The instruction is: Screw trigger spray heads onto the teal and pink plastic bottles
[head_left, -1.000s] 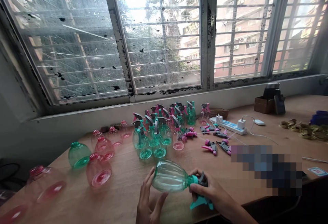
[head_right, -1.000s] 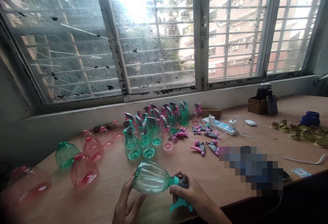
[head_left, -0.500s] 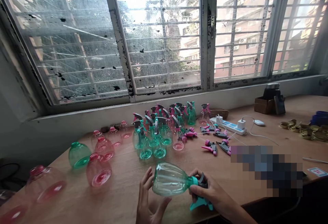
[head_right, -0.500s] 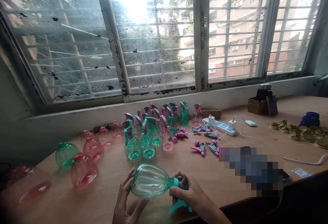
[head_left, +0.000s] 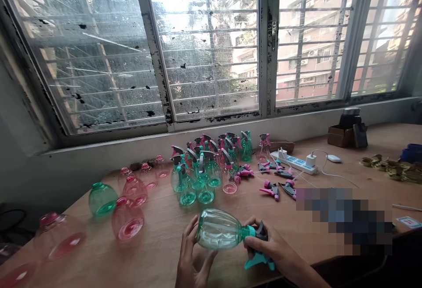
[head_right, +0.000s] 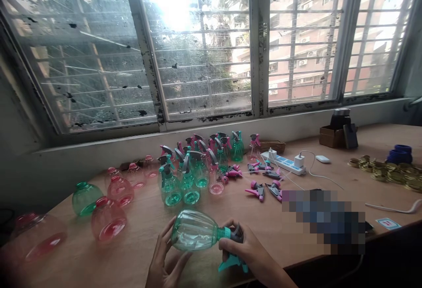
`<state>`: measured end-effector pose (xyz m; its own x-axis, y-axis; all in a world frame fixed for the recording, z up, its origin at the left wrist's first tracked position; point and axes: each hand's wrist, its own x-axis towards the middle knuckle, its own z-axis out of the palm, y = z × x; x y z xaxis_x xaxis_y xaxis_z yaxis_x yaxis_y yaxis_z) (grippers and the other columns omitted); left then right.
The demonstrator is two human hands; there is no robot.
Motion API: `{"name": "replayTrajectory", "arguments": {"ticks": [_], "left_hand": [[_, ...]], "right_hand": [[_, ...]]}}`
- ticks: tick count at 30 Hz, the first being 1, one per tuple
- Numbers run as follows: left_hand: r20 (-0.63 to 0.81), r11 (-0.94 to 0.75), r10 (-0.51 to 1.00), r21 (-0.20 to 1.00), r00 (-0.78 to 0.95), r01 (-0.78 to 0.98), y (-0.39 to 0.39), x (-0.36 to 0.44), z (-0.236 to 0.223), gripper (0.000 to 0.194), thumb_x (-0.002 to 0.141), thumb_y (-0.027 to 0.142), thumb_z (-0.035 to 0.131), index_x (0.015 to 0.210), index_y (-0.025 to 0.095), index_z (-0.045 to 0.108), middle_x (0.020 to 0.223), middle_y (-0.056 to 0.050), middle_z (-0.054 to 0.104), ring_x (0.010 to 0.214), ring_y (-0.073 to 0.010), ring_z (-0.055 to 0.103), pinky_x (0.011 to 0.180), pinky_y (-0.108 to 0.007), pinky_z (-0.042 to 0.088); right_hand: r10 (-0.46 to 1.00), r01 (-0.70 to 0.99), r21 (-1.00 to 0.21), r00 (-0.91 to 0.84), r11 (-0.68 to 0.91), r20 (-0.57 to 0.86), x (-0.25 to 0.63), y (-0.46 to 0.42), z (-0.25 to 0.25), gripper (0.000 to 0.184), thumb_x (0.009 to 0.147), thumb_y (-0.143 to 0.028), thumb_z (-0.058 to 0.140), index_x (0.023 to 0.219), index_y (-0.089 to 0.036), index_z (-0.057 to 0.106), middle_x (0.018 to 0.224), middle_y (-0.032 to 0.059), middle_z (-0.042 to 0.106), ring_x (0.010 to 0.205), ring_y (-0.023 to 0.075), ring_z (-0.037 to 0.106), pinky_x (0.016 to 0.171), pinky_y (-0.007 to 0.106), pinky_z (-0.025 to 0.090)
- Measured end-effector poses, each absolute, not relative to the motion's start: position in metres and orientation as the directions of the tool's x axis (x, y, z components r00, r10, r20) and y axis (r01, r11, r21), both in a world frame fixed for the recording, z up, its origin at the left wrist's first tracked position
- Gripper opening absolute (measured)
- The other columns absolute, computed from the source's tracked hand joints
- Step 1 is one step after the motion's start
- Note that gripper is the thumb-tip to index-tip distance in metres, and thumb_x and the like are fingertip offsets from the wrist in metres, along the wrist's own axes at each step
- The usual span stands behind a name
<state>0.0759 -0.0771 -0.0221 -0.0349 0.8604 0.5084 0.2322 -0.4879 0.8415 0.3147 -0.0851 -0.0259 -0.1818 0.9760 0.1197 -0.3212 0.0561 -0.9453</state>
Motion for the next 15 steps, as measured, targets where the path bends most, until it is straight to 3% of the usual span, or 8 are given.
{"name": "replayTrajectory", "arguments": {"ticks": [4, 15], "left_hand": [[0.496, -0.479, 0.868, 0.849, -0.024, 0.224, -0.0764, 0.0751, -0.0254, 0.059, 0.082, 0.048, 0.075, 0.137, 0.034, 0.057, 0.151, -0.007, 0.053, 0.136, -0.0361, 0.055, 0.113, -0.051, 0.047], [0.502, -0.485, 0.864, 0.843, -0.019, 0.231, -0.0778, 0.075, -0.0242, 0.05, 0.087, 0.045, 0.07, 0.135, 0.037, 0.059, 0.152, -0.006, 0.052, 0.133, -0.0344, 0.057, 0.103, -0.045, 0.055]], "right_hand": [[0.972, -0.287, -0.954, -0.185, 0.087, 0.145, 0.315, -0.0862, -0.0246, 0.037, 0.082, -0.039, 0.083, 0.103, -0.019, 0.059, 0.067, -0.0031, 0.073, 0.062, 0.0144, 0.067, 0.06, 0.024, 0.052], [0.976, -0.285, -0.956, -0.18, 0.066, 0.121, 0.3145, -0.087, -0.0221, 0.039, 0.079, -0.039, 0.085, 0.101, -0.019, 0.059, 0.064, -0.0036, 0.072, 0.059, 0.0139, 0.066, 0.057, 0.023, 0.05]]}}
